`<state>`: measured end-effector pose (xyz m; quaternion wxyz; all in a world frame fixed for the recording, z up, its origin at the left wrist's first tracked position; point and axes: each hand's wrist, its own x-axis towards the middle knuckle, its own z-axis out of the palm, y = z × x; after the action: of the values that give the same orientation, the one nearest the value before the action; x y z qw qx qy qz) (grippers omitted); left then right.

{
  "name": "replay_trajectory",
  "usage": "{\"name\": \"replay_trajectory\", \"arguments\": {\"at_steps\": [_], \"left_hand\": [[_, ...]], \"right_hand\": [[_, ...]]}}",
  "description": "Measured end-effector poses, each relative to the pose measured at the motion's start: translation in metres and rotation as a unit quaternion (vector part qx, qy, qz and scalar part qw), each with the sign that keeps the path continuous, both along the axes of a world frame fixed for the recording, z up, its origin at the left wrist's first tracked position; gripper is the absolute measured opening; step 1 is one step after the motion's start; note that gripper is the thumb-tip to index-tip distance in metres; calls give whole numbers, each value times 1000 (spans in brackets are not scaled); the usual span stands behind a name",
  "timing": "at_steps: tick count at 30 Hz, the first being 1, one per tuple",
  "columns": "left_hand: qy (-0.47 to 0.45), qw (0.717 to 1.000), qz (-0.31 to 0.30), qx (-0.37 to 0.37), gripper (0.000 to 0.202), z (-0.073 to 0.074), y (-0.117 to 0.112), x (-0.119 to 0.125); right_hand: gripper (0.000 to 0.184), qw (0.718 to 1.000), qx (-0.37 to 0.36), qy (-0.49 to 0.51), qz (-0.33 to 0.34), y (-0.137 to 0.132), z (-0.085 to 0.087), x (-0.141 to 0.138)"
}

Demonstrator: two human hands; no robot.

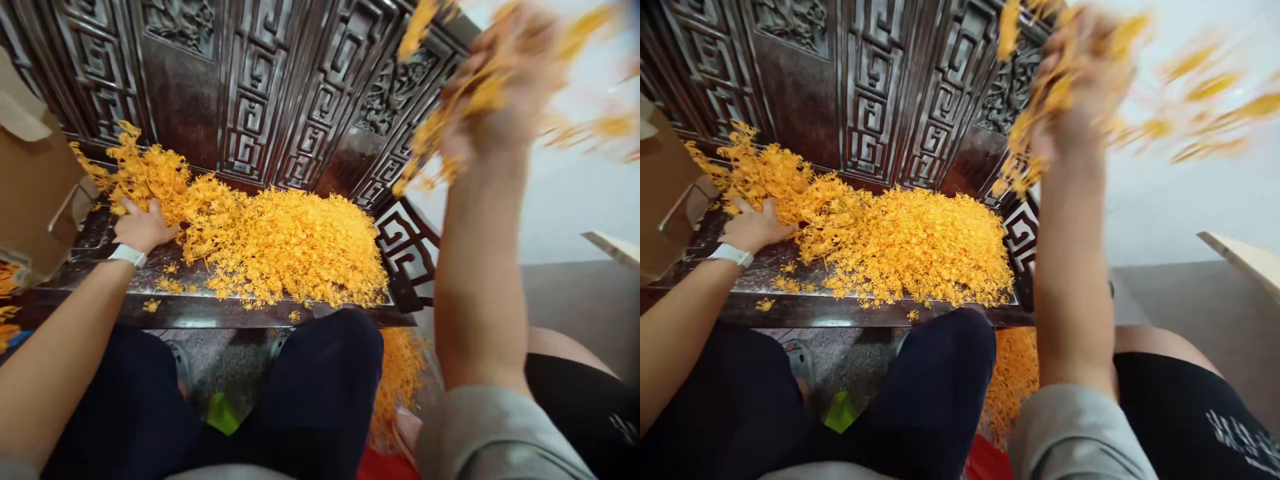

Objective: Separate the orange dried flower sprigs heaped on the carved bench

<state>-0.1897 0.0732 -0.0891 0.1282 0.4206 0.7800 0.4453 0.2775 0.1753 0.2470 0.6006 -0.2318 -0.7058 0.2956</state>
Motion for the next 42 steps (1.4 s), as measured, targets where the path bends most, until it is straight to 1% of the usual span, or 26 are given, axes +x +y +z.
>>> {"name": "replay_trajectory", "arguments": {"at_steps": [1, 2, 3, 4, 6, 7, 9, 10, 12, 13, 14, 15, 16, 18, 19, 20, 22, 24, 26, 28, 30, 32, 34, 37, 40, 42], "left_hand": [[42, 999, -16, 18, 103, 12, -9, 9], [84, 995, -42, 44, 105, 24, -19, 19], [128, 988, -45, 78, 105, 37, -28, 28], [167, 979, -41, 111, 100, 48, -35, 37], [206, 960, -68, 176, 85, 66, -42, 53], [205, 952, -92, 210, 79, 71, -42, 61], [151, 937, -166, 267, 72, 73, -40, 78], [105, 930, -214, 279, 71, 71, -39, 86], [8, 906, -323, 273, 72, 64, -38, 104], [-6, 897, -361, 256, 73, 61, -39, 113], [-2, 891, -383, 245, 76, 59, -41, 120], [21, 890, -387, 238, 80, 58, -43, 127], [51, 894, -376, 238, 83, 59, -46, 132], [109, 903, -320, 264, 81, 62, -53, 140], [129, 905, -293, 279, 75, 64, -56, 142], [140, 905, -280, 289, 67, 66, -59, 144], [138, 899, -304, 284, 54, 68, -65, 148], [105, 892, -361, 250, 47, 70, -69, 154], [36, 889, -407, 208, 43, 73, -72, 163], [-58, 890, -416, 179, 43, 76, -72, 172], [-151, 898, -378, 168, 43, 78, -70, 179], [-209, 904, -331, 170, 39, 77, -66, 182], [-234, 904, -315, 169, 36, 74, -61, 182], [-244, 905, -304, 173, 33, 70, -53, 177], [-267, 908, -270, 176, 32, 74, -49, 172], [-294, 903, -266, 166, 33, 81, -49, 170]], "right_hand": [[26, 999, 1, 41, 1, -8, -19, -8], [27, 998, -6, 70, 0, -17, -41, -17], [30, 997, -18, 69, 3, -26, -64, -25], [34, 997, -38, 65, -10, -35, -87, -33], [39, 996, -75, 40, -21, -52, -127, -46], [40, 995, -90, 24, -18, -59, -143, -52], [40, 993, -116, -13, 10, -70, -169, -64], [42, 991, -127, -27, 26, -75, -179, -69], [49, 985, -151, -46, 65, -84, -194, -80], [53, 982, -162, -52, 86, -87, -199, -85], [56, 977, -172, -59, 107, -91, -203, -90], [58, 973, -181, -65, 128, -95, -206, -93], [58, 969, -188, -70, 145, -98, -209, -96], [55, 964, -196, -77, 164, -104, -213, -100], [53, 963, -198, -77, 164, -107, -215, -102], [52, 964, -201, -72, 158, -111, -217, -104], [52, 966, -210, -53, 144, -117, -223, -106], [55, 964, -223, -30, 145, -123, -228, -109], [58, 957, -237, -18, 164, -127, -231, -110], [58, 954, -243, -18, 175, -130, -232, -112], [53, 954, -248, -29, 163, -133, -231, -113], [48, 957, -250, -45, 144, -138, -231, -116], [47, 961, -237, -63, 128, -144, -231, -119], [52, 972, -185, -103, 102, -149, -233, -119], [44, 982, -128, -134, 43, -141, -233, -111], [40, 983, -105, -153, 16, -132, -234, -103]]}}
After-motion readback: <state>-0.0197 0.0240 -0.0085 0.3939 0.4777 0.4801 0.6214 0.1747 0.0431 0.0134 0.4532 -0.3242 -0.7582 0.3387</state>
